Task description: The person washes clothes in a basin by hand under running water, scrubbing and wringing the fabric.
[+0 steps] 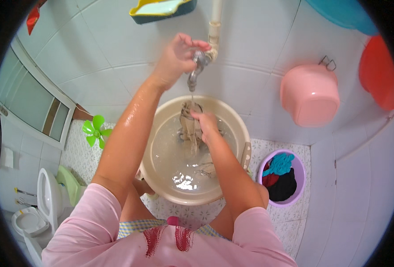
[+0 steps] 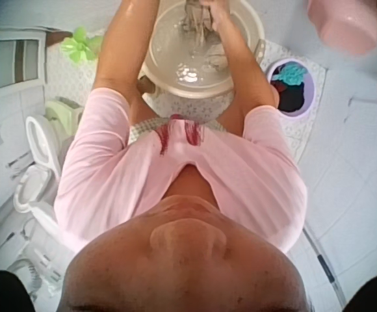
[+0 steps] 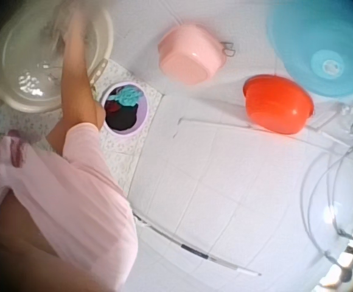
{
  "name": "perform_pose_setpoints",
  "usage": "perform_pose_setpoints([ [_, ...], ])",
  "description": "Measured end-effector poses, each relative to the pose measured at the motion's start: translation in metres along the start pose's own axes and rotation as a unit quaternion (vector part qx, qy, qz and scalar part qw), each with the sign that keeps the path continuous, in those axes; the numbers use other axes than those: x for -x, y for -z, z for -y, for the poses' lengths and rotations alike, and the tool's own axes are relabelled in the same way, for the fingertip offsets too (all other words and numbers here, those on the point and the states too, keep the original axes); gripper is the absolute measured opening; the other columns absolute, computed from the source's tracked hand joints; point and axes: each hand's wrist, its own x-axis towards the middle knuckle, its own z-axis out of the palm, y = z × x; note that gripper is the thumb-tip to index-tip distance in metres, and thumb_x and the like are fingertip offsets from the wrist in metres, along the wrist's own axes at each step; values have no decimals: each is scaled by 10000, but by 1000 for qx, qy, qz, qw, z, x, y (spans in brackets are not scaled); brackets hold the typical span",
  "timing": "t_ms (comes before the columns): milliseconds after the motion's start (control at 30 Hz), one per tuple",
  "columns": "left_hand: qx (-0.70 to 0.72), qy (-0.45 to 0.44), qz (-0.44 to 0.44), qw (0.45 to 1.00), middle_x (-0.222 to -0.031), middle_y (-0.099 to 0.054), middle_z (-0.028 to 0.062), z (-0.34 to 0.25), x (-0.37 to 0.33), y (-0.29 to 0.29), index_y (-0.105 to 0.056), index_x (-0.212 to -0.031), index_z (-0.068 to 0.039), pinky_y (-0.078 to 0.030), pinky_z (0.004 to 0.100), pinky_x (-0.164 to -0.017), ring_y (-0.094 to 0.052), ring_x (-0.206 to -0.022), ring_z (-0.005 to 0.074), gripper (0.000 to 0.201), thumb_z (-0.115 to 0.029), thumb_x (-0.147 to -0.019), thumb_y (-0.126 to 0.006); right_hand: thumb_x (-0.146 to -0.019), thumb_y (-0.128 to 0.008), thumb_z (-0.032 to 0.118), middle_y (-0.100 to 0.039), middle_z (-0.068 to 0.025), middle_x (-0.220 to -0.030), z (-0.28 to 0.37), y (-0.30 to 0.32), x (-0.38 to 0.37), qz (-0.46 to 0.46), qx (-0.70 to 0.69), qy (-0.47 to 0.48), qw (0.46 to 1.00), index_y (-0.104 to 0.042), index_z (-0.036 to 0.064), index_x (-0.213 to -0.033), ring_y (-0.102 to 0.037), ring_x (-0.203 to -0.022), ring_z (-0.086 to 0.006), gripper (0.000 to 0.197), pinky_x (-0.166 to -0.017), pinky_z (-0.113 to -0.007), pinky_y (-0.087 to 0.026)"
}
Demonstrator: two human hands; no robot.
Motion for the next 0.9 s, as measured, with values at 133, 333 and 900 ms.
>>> perform_pose_setpoints([
  [133,23,7,0,1000,-1124,-507,149,2,4,1,-395,-935,-120,-446,299,-742,-501,-1067,239,417,131,-627,-520,-765,-633,82,-615,-148,-895,-4,-2,8,-14,31,31,999,-559,-70,-1009,-619,-742,-220,297,-625,-348,-514],
  [333,184,16,-242,952,-1058,-542,161,21,51,9,-463,-947,-26,-451,319,-809,-539,-989,243,192,18,-769,-522,-762,-643,98,-612,-136,-901,8,-6,21,0,33,41,999,-550,-54,-1018,-611,-761,-224,312,-652,-341,-503],
  [900,64,320,-224,918,-980,-600,103,128,183,31,-479,-1121,22,-474,291,-783,-591,-870,184,513,16,-649,-682,-765,-566,20,-566,-168,-1033,7,-31,7,39,-232,33,971,-503,-32,-1079,-555,-977,-296,324,-882,-465,-432],
])
